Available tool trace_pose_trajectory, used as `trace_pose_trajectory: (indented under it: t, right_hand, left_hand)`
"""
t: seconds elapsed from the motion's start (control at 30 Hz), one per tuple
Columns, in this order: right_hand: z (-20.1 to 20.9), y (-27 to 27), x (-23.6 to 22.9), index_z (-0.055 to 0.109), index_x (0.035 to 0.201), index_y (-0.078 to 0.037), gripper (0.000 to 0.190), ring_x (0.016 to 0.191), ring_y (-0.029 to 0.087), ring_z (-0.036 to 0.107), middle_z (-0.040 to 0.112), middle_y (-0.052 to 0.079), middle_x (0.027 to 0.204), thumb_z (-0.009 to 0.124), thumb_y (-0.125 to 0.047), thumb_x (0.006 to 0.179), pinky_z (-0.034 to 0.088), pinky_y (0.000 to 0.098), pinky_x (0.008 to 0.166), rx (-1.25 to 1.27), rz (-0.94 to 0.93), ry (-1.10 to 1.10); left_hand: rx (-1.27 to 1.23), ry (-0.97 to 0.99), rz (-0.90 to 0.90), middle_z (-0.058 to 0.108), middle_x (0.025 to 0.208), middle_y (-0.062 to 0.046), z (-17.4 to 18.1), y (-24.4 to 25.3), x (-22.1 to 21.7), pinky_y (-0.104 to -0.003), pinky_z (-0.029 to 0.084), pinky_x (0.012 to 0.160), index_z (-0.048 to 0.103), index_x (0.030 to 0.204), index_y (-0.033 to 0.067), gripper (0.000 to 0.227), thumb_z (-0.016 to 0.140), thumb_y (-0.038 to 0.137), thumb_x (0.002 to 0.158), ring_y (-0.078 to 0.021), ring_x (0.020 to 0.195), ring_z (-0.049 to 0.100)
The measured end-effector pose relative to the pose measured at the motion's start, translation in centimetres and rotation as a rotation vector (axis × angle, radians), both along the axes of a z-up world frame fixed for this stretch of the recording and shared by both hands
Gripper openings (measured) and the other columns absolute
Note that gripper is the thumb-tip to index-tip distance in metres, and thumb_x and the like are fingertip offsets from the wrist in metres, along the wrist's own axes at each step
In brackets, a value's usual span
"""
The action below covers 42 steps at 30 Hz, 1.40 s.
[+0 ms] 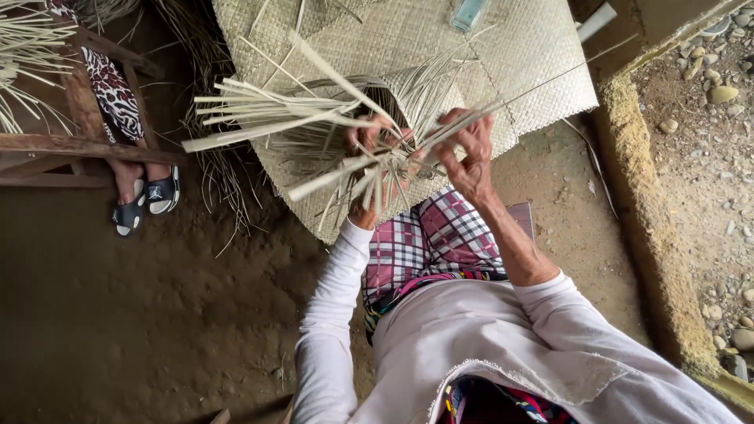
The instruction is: Weaving thin natural fibers to create a hat or similar craft item.
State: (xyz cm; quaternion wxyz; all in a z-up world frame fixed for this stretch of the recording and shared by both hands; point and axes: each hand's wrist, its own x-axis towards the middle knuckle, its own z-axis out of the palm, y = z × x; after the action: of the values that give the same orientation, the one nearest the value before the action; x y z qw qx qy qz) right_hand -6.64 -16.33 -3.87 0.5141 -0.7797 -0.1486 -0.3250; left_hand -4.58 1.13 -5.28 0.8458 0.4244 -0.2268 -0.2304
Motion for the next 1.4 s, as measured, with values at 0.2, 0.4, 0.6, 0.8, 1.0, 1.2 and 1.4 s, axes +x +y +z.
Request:
trace_pose_trajectory:
  t: [0.2, 0.4, 0.6, 0.8, 1.0, 1.2, 1.4]
  right_hand:
    - [0.5, 0.5, -1.4, 0.063, 0.088, -0.013, 0.025, 0.108, 0.032, 0.046, 0.056, 0.015, 0.098, 0.061, -0.037, 0.083, 0.019, 0.0528, 0.102, 0.120, 0.089, 0.094]
    - [2.3, 0.3, -1.6, 0.065, 0.087, -0.009, 0.012, 0.099, 0.027, 0.048, 0.054, 0.012, 0.094, 0.068, -0.020, 0.083, 0.029, 0.0472, 0.096, 0.194, 0.155, 0.140]
    - [2.7, -0.2, -0.8, 0.068, 0.083, -0.012, 0.006, 0.092, 0.021, 0.047, 0.060, 0.007, 0.085, 0.065, -0.016, 0.085, 0.033, 0.0362, 0.088, 0.179, 0.295, 0.001]
    - [1.3, -0.8, 2.0, 0.065, 0.088, -0.012, 0.008, 0.081, 0.020, 0.047, 0.051, 0.005, 0.080, 0.063, -0.005, 0.087, 0.041, 0.0345, 0.079, 0.251, 0.280, -0.193]
    - [2.6, 1.3, 2.6, 0.068, 0.073, -0.012, 0.014, 0.081, 0.019, 0.035, 0.045, 0.001, 0.078, 0.067, -0.020, 0.084, 0.033, 0.0315, 0.079, 0.068, 0.176, -0.177]
    - [3.1, 0.5, 1.5, 0.064, 0.079, -0.010, 0.011, 0.080, 0.020, 0.045, 0.052, 0.005, 0.077, 0.065, -0.017, 0.087, 0.034, 0.0359, 0.084, 0.129, 0.207, -0.165]
    - [5.5, 0.7, -1.2, 0.063, 0.088, -0.008, 0.012, 0.083, 0.023, 0.048, 0.055, 0.009, 0.082, 0.068, -0.018, 0.084, 0.037, 0.0380, 0.083, 0.112, 0.245, 0.000]
  left_hand:
    - [-0.911, 0.457, -0.196, 0.027, 0.053, 0.010, -4.9, -1.2, 1.4, -0.028, 0.033, 0.064, 0.030, 0.054, 0.0325, 0.042, 0.050, 0.060, 0.079, -0.0073, 0.054, 0.033]
    - [-0.746, 0.241, -0.154, 0.029, 0.055, 0.008, -11.8, -1.7, 3.2, -0.035, 0.033, 0.057, 0.031, 0.065, 0.0260, 0.036, 0.028, 0.053, 0.089, -0.0130, 0.056, 0.032]
    - [-0.759, 0.323, -0.136, 0.031, 0.063, 0.008, -7.1, -2.5, 1.8, -0.022, 0.031, 0.064, 0.030, 0.073, 0.0239, 0.023, 0.032, 0.021, 0.095, -0.0070, 0.058, 0.027]
    - [-0.715, 0.286, -0.124, 0.034, 0.071, 0.004, -1.7, -2.6, 0.6, -0.019, 0.034, 0.081, 0.037, 0.080, 0.0186, 0.015, 0.036, 0.024, 0.094, -0.0119, 0.075, 0.032]
    - [-0.433, 0.030, 0.066, 0.038, 0.077, -0.001, -1.8, -2.9, -0.3, -0.023, 0.036, 0.082, 0.041, 0.085, 0.0155, 0.011, 0.042, 0.024, 0.092, -0.0159, 0.080, 0.037]
    - [-0.158, -0.215, 0.263, 0.042, 0.083, -0.005, -2.0, -2.5, -1.1, -0.028, 0.038, 0.083, 0.044, 0.090, 0.0123, 0.013, 0.047, 0.025, 0.090, -0.0200, 0.084, 0.041]
    - [0.126, -0.460, 0.446, 0.045, 0.090, -0.010, -2.0, -2.8, -1.2, -0.033, 0.041, 0.085, 0.048, 0.095, 0.0090, 0.019, 0.052, 0.026, 0.088, -0.0241, 0.088, 0.045]
